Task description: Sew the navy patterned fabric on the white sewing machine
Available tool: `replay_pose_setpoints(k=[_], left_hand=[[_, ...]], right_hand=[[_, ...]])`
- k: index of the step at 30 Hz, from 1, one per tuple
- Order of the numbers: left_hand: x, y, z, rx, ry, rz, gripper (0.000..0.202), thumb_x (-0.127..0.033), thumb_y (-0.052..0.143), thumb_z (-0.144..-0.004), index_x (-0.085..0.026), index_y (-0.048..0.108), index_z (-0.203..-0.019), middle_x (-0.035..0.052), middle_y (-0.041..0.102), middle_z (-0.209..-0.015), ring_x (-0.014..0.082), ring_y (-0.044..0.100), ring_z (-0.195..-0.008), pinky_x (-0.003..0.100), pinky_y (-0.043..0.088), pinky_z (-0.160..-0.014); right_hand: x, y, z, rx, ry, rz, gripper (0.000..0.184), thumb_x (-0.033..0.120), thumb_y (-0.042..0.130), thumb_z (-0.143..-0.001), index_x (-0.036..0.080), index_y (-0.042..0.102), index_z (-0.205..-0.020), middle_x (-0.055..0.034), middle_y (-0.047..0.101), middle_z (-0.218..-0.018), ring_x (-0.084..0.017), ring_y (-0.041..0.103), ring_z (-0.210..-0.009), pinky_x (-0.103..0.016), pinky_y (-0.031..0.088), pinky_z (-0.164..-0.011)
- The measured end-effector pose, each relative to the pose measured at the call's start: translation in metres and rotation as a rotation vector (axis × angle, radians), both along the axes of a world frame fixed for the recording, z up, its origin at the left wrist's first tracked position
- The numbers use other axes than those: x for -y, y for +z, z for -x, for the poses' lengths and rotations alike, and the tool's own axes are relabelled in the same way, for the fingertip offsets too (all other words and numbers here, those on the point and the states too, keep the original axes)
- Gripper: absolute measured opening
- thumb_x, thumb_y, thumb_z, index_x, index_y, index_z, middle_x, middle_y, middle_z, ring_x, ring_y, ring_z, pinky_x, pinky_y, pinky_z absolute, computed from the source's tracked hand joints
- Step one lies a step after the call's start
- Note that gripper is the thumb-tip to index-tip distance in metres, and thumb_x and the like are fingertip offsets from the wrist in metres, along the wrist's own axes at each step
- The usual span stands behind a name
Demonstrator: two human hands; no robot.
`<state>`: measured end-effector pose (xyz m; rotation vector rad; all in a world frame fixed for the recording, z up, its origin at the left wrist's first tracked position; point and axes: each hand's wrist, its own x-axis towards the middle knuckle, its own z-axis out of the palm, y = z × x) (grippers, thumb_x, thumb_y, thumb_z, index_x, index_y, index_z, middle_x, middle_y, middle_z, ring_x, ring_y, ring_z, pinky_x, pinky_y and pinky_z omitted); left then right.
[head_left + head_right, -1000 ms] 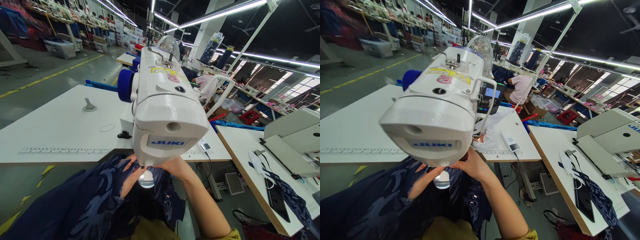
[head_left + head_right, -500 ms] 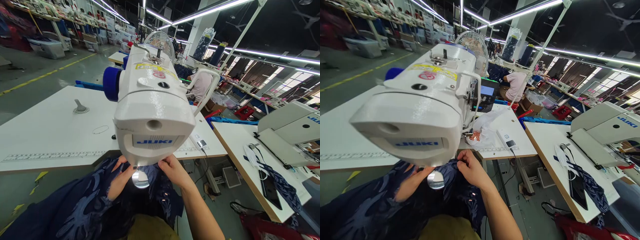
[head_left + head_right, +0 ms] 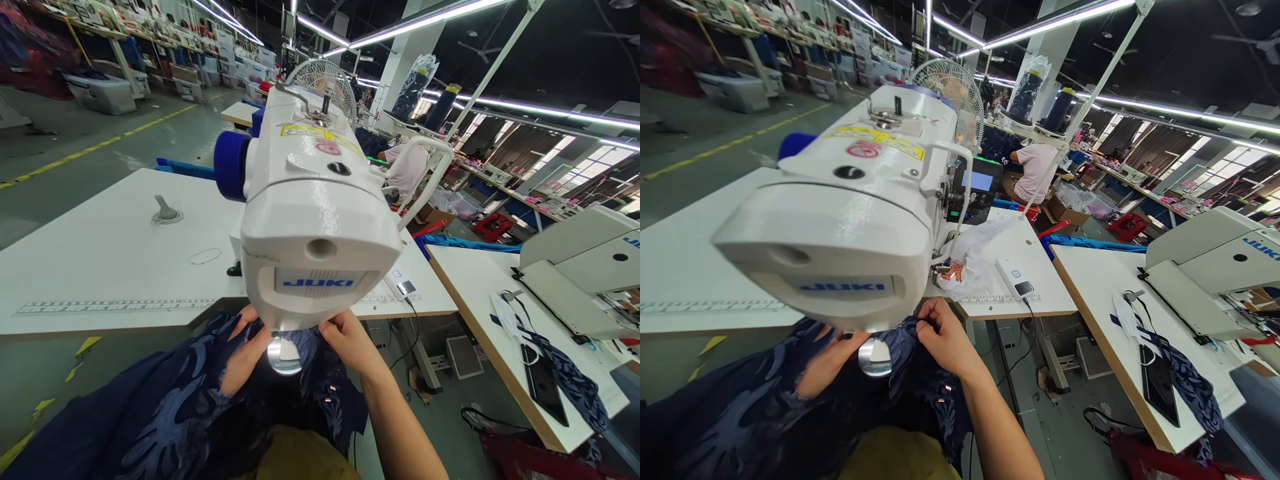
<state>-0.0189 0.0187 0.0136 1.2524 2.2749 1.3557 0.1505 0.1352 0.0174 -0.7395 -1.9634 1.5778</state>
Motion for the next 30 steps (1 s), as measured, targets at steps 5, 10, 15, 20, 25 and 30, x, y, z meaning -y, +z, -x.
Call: replay_pose_setpoints(k=[5, 10, 15, 20, 25, 30], left_hand=[[0.0008, 0.0002, -0.0008, 0.004, -0.048, -0.005, 0.047, -0.067, 0.051, -0.075, -0.029, 0.071, -0.095, 0.0027, 0.077, -0.085, 0.0273, 0.068, -0.093, 0.032, 0.054, -0.084], [-0.0040, -0.0018, 0.0019, 0.027, -0.069, -0.031, 0.051, -0.067, 0.045, -0.079, -0.028, 0.072, -0.096, 0.0037, 0.076, -0.090, 0.0274, 0.067, -0.101, 0.035, 0.051, -0.094], [-0.0033, -0.0009, 0.0031, 0.088, -0.125, -0.053, 0.044, -0.065, 0.051, -0.076, -0.029, 0.073, -0.089, 0.0032, 0.076, -0.082, 0.0285, 0.068, -0.094, 0.034, 0.051, -0.090], [-0.0021, 0.0020, 0.0017, 0.187, -0.108, -0.052, 0.038, -0.059, 0.058, -0.074, -0.031, 0.074, -0.094, 0.0004, 0.076, -0.079, 0.0269, 0.067, -0.084, 0.032, 0.052, -0.078], [-0.0034, 0.0029, 0.0005, 0.330, -0.105, -0.067, 0.026, -0.049, 0.063, -0.074, -0.032, 0.073, -0.091, -0.0017, 0.071, -0.071, 0.0252, 0.065, -0.075, 0.032, 0.049, -0.072], [-0.0043, 0.0047, -0.0029, 0.466, -0.112, -0.100, 0.015, -0.040, 0.067, -0.072, -0.030, 0.071, -0.082, -0.0019, 0.066, -0.062, 0.0226, 0.061, -0.063, 0.030, 0.046, -0.061]], right_hand=[[0.0004, 0.0012, 0.0001, -0.002, -0.008, -0.003, 0.009, 0.023, 0.052, -0.080, 0.022, 0.051, -0.089, -0.0002, 0.057, -0.080, -0.019, 0.058, -0.089, -0.030, 0.048, -0.079], [0.0001, 0.0013, -0.0018, 0.025, -0.014, 0.039, 0.010, 0.023, 0.052, -0.081, 0.022, 0.050, -0.091, -0.0001, 0.055, -0.084, -0.017, 0.056, -0.087, -0.029, 0.046, -0.080], [-0.0012, -0.0006, -0.0030, 0.027, -0.015, 0.034, 0.010, 0.023, 0.053, -0.081, 0.023, 0.051, -0.090, -0.0002, 0.056, -0.084, -0.019, 0.056, -0.092, -0.030, 0.045, -0.082], [-0.0012, -0.0006, -0.0028, 0.042, -0.004, 0.030, 0.009, 0.023, 0.053, -0.081, 0.022, 0.052, -0.089, 0.0004, 0.056, -0.082, -0.017, 0.055, -0.083, -0.030, 0.045, -0.080], [-0.0008, 0.0007, -0.0015, 0.040, -0.004, 0.029, 0.009, 0.023, 0.051, -0.080, 0.022, 0.051, -0.089, 0.0010, 0.055, -0.082, -0.015, 0.052, -0.077, -0.028, 0.044, -0.075], [-0.0003, 0.0015, -0.0008, 0.070, 0.008, -0.003, 0.007, 0.021, 0.050, -0.081, 0.021, 0.051, -0.087, 0.0007, 0.056, -0.079, -0.015, 0.052, -0.075, -0.026, 0.042, -0.070]])
